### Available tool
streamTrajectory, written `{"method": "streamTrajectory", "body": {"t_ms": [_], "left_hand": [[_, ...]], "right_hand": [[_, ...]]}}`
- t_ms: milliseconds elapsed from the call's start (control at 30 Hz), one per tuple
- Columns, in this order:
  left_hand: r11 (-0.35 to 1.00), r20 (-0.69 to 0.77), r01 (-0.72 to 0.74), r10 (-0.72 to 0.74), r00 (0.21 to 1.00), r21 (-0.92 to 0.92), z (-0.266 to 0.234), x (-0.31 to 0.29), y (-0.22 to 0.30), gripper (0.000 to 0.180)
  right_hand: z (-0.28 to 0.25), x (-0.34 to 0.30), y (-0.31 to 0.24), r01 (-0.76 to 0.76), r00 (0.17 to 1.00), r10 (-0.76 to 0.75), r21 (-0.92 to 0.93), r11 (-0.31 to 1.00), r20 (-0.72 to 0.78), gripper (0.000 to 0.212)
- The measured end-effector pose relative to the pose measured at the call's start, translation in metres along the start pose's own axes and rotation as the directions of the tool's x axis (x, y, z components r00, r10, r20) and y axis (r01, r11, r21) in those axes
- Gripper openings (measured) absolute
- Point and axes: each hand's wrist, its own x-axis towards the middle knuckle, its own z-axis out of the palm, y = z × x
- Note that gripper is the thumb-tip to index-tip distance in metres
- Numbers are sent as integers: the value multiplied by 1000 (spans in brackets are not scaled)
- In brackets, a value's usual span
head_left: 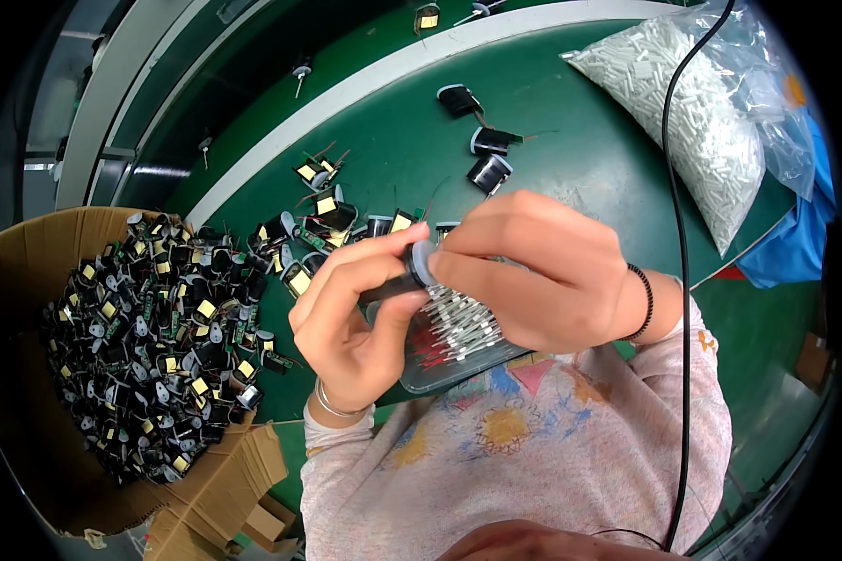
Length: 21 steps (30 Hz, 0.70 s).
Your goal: The person assembles electronic components by taking wired elements from a plastic tray, threading the wires through holes in plastic caps, and placing the assembled pieces onto a conveyor track.
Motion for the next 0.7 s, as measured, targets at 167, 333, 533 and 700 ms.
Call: {"method": "streamTrajectory", "body": {"t_ms": [167, 333, 533, 700], "left_hand": [[999, -51, -16, 14, 999, -30, 3, 5, -8, 15], [977, 118, 137, -156, 981, 161, -10, 66, -75, 15], [513, 75, -162, 186, 980, 843, -39, 135, -174, 19], [610, 450, -238, -219, 866, 756, -10, 108, -125, 22]], "right_hand": [[5, -3, 14, -62, 998, 65, 119, 991, -21, 29], [4, 2, 49, -258, 964, 267, -332, 907, -20, 50], [5, -26, -3, -226, 834, 275, -158, 961, 479, 29], [12, -60, -8, -207, 439, 298, -227, 952, 848, 16]]}}
